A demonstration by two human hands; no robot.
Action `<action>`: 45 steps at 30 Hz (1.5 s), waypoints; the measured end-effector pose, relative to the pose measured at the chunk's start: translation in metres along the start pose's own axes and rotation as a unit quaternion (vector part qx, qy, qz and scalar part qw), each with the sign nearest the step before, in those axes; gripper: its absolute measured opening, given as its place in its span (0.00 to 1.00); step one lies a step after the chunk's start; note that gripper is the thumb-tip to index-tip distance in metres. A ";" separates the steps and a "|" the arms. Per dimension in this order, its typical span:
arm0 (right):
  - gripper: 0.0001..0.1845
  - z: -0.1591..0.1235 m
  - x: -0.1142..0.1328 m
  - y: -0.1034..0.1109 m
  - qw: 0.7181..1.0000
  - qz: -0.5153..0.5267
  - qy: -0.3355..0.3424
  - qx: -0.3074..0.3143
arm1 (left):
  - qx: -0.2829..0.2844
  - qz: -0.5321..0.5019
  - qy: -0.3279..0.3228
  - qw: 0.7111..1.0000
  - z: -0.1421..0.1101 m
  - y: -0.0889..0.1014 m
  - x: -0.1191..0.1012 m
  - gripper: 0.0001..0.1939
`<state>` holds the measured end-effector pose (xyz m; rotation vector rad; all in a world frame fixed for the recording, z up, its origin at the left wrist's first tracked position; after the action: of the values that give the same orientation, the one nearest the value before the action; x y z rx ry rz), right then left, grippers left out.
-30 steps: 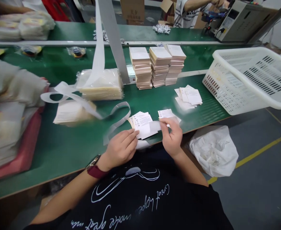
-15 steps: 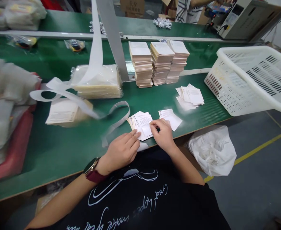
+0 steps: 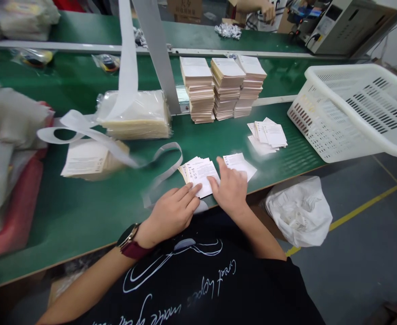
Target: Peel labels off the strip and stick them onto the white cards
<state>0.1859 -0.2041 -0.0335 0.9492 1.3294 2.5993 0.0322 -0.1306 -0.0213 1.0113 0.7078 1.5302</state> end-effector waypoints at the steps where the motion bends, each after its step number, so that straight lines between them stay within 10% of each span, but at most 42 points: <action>1: 0.23 0.002 -0.004 0.002 1.000 -0.005 -0.025 -0.001 | 0.000 0.000 0.000 1.000 0.000 0.000 0.000 0.10; 7: 0.15 0.008 -0.005 -0.003 0.995 0.038 -0.052 0.075 | -0.007 -0.023 0.004 1.000 -0.003 -0.003 0.000 0.08; 14: 0.14 0.008 -0.013 0.002 0.987 0.152 -0.057 0.004 | -0.029 -0.029 0.009 0.999 -0.002 0.001 0.002 0.08; 21: 0.12 0.010 -0.035 0.043 0.995 0.054 -0.021 -0.081 | -0.096 -0.088 0.097 0.987 -0.004 0.008 0.013 0.07; 27: 0.08 -0.026 0.029 0.028 0.914 0.371 0.070 0.147 | -0.105 -0.111 0.145 0.977 -0.006 0.009 0.019 0.10; 33: 0.06 -0.035 0.019 0.010 0.882 0.460 -0.043 0.088 | -0.135 -0.091 0.126 0.979 -0.006 0.013 0.017 0.17; 39: 0.04 -0.035 0.026 0.016 0.919 0.382 0.052 0.080 | -0.114 -0.100 0.078 0.985 -0.004 0.013 0.012 0.08; 45: 0.07 -0.029 0.018 0.045 0.928 0.337 0.123 -0.101 | -0.072 -0.070 0.091 0.991 -0.002 0.010 0.012 0.08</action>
<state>0.1648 -0.2469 -0.0037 1.2477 0.8321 3.3786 0.0254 -0.1209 -0.0109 0.7045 0.7673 1.5394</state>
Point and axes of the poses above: each hand's wrist, its own z-axis towards the middle knuckle, its own y-axis out of the back of the hand, x = y × z, the point moved 4 cm from there along z, towards the middle knuckle, and after that the axes turned 11 degrees about z, right-handed, at the moved point
